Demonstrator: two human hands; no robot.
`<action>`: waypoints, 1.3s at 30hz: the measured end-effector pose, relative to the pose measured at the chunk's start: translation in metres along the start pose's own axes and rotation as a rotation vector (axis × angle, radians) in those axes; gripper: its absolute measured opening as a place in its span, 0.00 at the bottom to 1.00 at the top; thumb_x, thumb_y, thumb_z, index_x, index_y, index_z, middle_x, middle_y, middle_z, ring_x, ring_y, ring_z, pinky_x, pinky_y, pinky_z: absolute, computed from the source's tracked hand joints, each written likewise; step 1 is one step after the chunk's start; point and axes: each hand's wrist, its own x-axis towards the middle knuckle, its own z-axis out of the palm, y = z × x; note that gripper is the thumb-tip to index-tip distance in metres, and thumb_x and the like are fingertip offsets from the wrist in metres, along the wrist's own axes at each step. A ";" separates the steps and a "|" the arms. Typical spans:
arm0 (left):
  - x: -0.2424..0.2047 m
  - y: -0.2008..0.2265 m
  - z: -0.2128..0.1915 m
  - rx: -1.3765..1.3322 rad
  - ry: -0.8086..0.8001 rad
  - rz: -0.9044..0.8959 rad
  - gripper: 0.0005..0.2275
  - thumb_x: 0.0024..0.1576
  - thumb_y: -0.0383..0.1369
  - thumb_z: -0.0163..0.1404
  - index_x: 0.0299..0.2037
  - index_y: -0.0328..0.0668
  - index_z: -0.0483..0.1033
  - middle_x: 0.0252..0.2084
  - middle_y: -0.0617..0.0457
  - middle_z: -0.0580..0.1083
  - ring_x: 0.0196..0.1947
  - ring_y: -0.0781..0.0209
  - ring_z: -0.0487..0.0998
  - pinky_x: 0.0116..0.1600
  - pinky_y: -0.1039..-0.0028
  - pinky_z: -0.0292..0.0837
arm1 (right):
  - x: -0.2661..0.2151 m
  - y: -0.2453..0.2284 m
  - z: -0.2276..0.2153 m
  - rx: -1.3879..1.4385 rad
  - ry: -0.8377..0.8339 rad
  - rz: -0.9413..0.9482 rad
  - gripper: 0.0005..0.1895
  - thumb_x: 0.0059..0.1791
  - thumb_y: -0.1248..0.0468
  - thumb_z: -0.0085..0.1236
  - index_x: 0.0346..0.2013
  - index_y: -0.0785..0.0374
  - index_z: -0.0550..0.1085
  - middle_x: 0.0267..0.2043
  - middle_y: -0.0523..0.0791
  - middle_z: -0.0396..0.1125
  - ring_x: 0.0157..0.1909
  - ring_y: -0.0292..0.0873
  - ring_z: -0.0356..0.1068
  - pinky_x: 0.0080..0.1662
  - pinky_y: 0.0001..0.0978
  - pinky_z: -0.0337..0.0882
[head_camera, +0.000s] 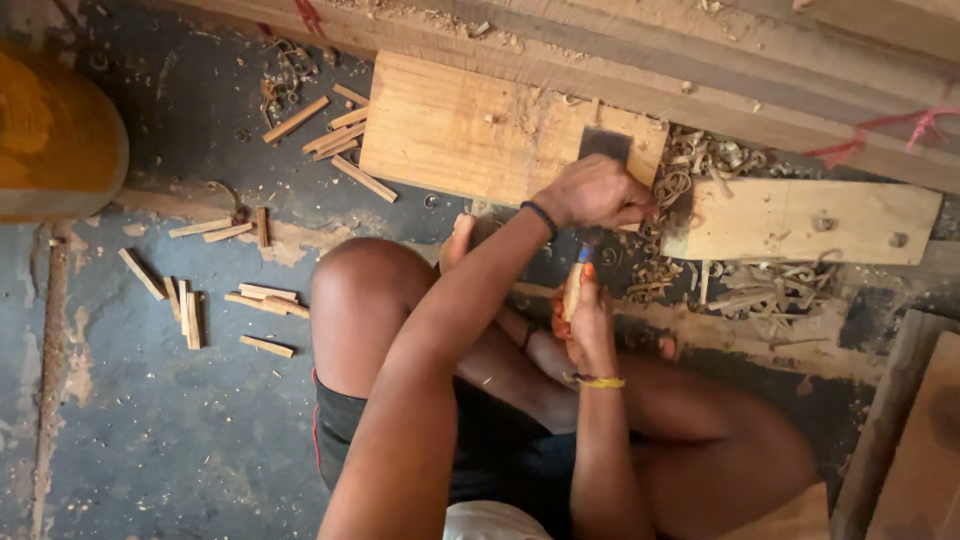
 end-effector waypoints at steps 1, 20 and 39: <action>0.005 -0.003 -0.001 0.033 -0.018 -0.018 0.13 0.60 0.46 0.52 0.28 0.52 0.81 0.25 0.50 0.78 0.26 0.48 0.80 0.35 0.59 0.75 | 0.005 -0.002 0.001 -0.007 -0.014 0.005 0.31 0.56 0.36 0.37 0.31 0.61 0.66 0.17 0.43 0.59 0.10 0.34 0.51 0.14 0.24 0.49; -0.021 0.009 0.004 0.253 0.365 0.281 0.09 0.61 0.39 0.57 0.37 0.45 0.75 0.33 0.51 0.76 0.38 0.49 0.79 0.52 0.60 0.72 | 0.026 -0.008 -0.008 0.382 -0.206 -0.040 0.28 0.54 0.35 0.42 0.36 0.57 0.67 0.19 0.39 0.56 0.12 0.32 0.49 0.17 0.24 0.48; -0.068 0.007 -0.021 0.408 0.501 -0.291 0.18 0.53 0.46 0.58 0.53 0.58 0.78 0.45 0.54 0.74 0.51 0.50 0.71 0.57 0.53 0.61 | -0.026 0.046 -0.047 0.155 0.042 -0.109 0.28 0.56 0.39 0.43 0.34 0.63 0.67 0.19 0.44 0.60 0.11 0.34 0.51 0.16 0.24 0.50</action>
